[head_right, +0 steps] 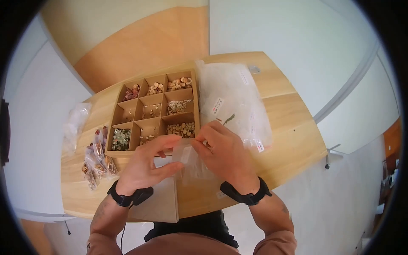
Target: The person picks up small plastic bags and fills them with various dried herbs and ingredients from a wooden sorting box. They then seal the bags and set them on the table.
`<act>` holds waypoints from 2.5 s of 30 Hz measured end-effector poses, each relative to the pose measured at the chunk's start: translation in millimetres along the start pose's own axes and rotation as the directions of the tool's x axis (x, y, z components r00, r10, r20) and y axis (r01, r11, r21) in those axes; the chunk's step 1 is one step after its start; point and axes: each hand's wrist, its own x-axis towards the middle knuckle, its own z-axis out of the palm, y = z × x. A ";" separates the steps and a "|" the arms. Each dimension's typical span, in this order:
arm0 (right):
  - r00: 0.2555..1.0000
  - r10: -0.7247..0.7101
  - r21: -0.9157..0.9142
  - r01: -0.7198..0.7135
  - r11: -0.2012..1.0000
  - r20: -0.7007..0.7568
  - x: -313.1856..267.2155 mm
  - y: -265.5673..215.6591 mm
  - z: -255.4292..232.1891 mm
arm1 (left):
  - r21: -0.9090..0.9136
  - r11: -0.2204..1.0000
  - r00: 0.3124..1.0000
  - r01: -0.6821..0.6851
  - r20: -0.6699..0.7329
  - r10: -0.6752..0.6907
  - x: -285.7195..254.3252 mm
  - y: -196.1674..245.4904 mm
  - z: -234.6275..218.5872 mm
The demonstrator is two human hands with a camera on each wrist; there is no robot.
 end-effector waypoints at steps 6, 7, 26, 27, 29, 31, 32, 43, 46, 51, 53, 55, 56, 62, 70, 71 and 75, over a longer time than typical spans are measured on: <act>0.993 0.064 0.138 -0.077 0.987 0.096 9.6 -3.8 -0.9 | -0.082 0.990 0.991 0.115 -0.063 -0.120 10.1 0.8 -4.2; 0.985 0.103 0.173 -0.126 0.977 0.136 9.9 -7.5 -3.7 | -0.098 0.991 0.993 0.096 -0.066 -0.102 10.6 1.0 -5.8; 0.762 0.150 0.475 -0.531 0.702 0.630 13.1 -31.6 51.8 | -0.307 0.951 0.998 0.035 -0.034 -0.048 -27.5 -34.7 -45.5; 0.772 0.132 0.485 -0.512 0.709 0.622 14.7 -35.9 57.0 | -0.302 0.952 0.998 0.043 -0.037 -0.057 -29.7 -33.9 -47.4; 0.790 0.099 0.504 -0.477 0.720 0.605 17.4 -44.2 66.0 | -0.296 0.953 0.996 0.059 -0.040 -0.074 -34.3 -31.3 -50.3; 0.817 0.117 0.465 -0.432 0.772 0.565 18.1 -47.2 73.8 | -0.210 0.976 0.983 -0.047 -0.183 0.008 -37.2 -42.2 -47.8; 0.831 0.125 0.445 -0.410 0.796 0.542 18.0 -47.4 77.4 | -0.162 0.982 0.967 -0.096 -0.248 0.054 -37.9 -45.8 -48.0; 0.861 0.248 0.356 -0.424 0.833 0.444 14.9 -42.2 100.4 | -0.662 0.396 0.695 -0.636 -0.268 0.668 -92.0 18.9 -96.4; 0.864 0.261 0.374 -0.434 0.820 0.430 12.7 -40.0 103.2 | -0.697 0.392 0.681 -0.600 -0.187 0.708 -100.7 35.6 -100.7; 0.851 0.303 0.321 -0.458 0.829 0.430 10.8 -44.6 99.9 | -0.759 0.369 0.671 -0.537 -0.119 0.732 -106.7 19.8 -104.0; 0.842 0.319 0.304 -0.471 0.828 0.436 10.7 -49.7 99.4 | -0.572 0.615 0.796 -0.543 -0.116 0.595 -105.9 8.3 -101.8; 0.870 0.243 0.394 -0.422 0.817 0.428 7.3 -48.7 105.8 | -0.067 0.880 0.881 -0.471 0.014 0.473 -87.9 0.7 -107.6; 0.883 0.200 0.438 -0.394 0.808 0.425 6.1 -49.0 108.9 | 0.245 0.882 0.915 -0.403 0.088 0.393 -74.1 -1.9 -110.4; 0.824 0.253 0.354 -0.467 0.811 0.508 8.7 -66.5 105.7 | 0.362 0.890 0.957 -0.278 0.020 0.290 -52.7 -40.0 -74.1; 0.843 0.223 0.378 -0.435 0.817 0.489 15.9 -54.4 117.6 | 0.337 0.895 0.946 -0.293 -0.036 0.324 -46.8 -61.5 -58.8; 0.845 0.234 0.355 -0.432 0.829 0.481 16.7 -56.2 118.1 | 0.352 0.890 0.942 -0.291 -0.057 0.330 -46.8 -63.0 -57.8; 0.865 0.267 0.214 -0.383 0.899 0.425 17.8 -59.4 119.8 | 0.389 0.882 0.935 -0.265 -0.121 0.334 -48.1 -65.0 -57.3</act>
